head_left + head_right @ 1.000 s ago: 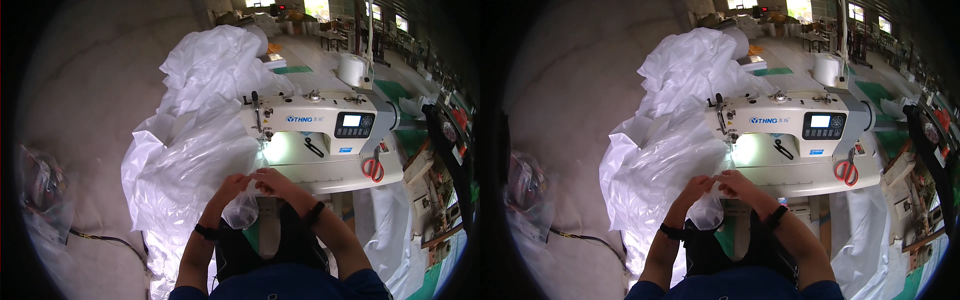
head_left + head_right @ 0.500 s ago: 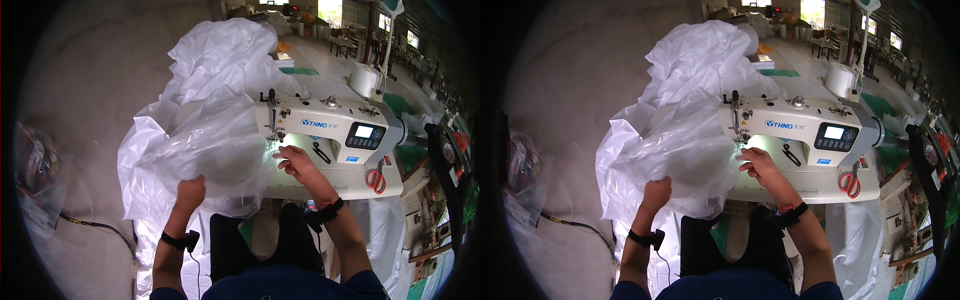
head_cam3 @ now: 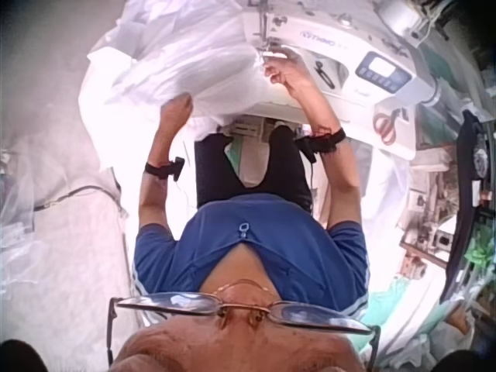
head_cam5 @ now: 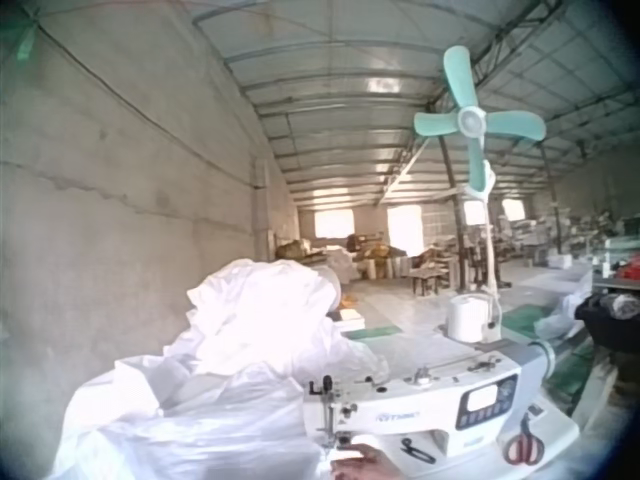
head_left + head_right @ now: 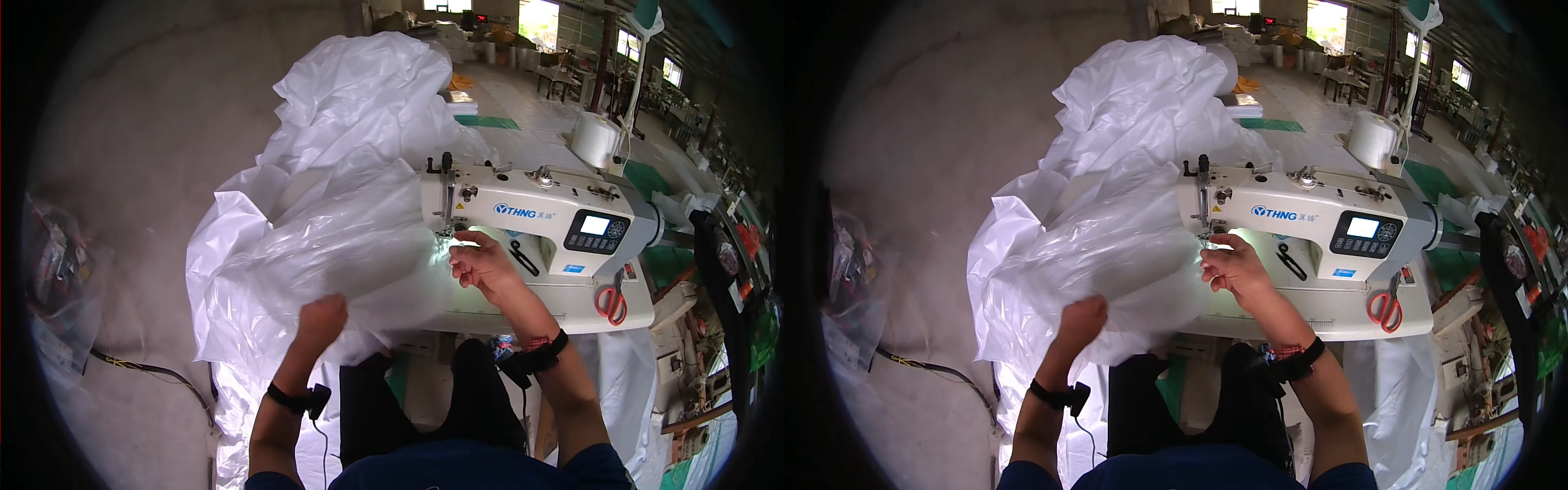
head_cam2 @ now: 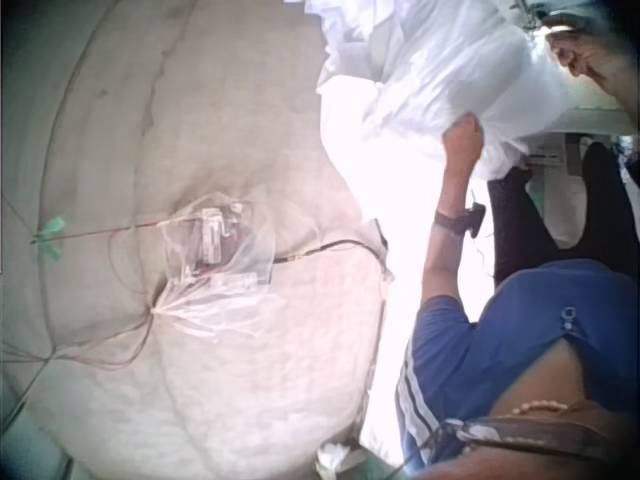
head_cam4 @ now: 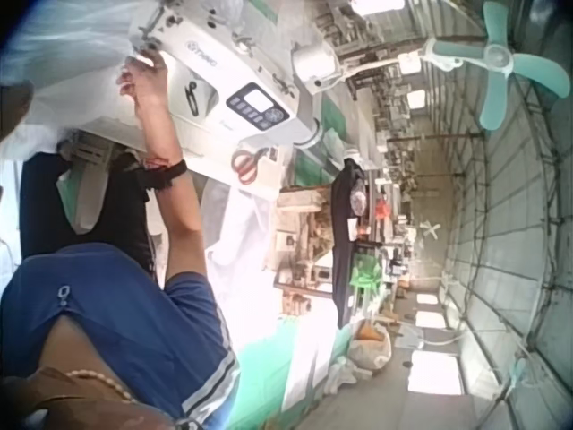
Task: Sewing large white plastic or fabric sheets using an industrial sewing machine.
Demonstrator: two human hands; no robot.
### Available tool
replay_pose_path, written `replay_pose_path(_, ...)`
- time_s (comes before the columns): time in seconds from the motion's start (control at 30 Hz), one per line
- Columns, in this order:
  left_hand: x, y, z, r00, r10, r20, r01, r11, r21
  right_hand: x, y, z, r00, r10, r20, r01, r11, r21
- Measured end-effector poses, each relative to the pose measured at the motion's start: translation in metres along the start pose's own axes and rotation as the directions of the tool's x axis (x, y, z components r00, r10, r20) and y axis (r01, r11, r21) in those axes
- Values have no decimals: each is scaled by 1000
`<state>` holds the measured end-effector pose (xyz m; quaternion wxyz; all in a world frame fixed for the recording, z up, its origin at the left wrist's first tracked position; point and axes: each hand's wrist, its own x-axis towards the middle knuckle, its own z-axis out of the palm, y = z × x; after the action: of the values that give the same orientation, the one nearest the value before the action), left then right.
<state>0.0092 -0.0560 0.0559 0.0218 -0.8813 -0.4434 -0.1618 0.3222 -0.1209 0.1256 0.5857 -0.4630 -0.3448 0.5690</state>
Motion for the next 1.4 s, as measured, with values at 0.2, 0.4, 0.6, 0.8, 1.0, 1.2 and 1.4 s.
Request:
replay_pose_path(0.2, 34, -3, -32, 934, -160, -318, 164, 986, -16, 16, 20, -3, 961, -268, 66, 269, 963, -19)
replay_pose_path(0.4, 19, -19, -26, 849, 246, -467, -283, 959, -9, 0, 60, -15, 765, -585, 271, 566, 410, -715)
replay_pose_path(0.6, -66, -82, 38, 977, 209, -41, -196, 957, 214, -29, 126, -32, 741, -539, 401, 507, 57, -860)
replay_pose_path(0.8, -70, -30, -6, 985, -171, -22, 170, 985, -27, -71, 117, -25, 700, -659, 275, 431, 83, -899)
replay_pose_path(1.0, -8, 110, -19, 958, 263, -114, -283, 927, -247, -51, 118, -19, 893, -210, -398, -12, 873, -488)
replay_pose_path(1.2, 26, 140, 62, 910, 379, -170, -405, 900, -162, -29, 125, -30, 965, 93, -245, -142, 971, -190)
replay_pose_path(1.4, 11, 144, 73, 907, 384, -172, -417, 878, -237, -37, 135, -32, 967, 135, -215, -151, 987, -59)
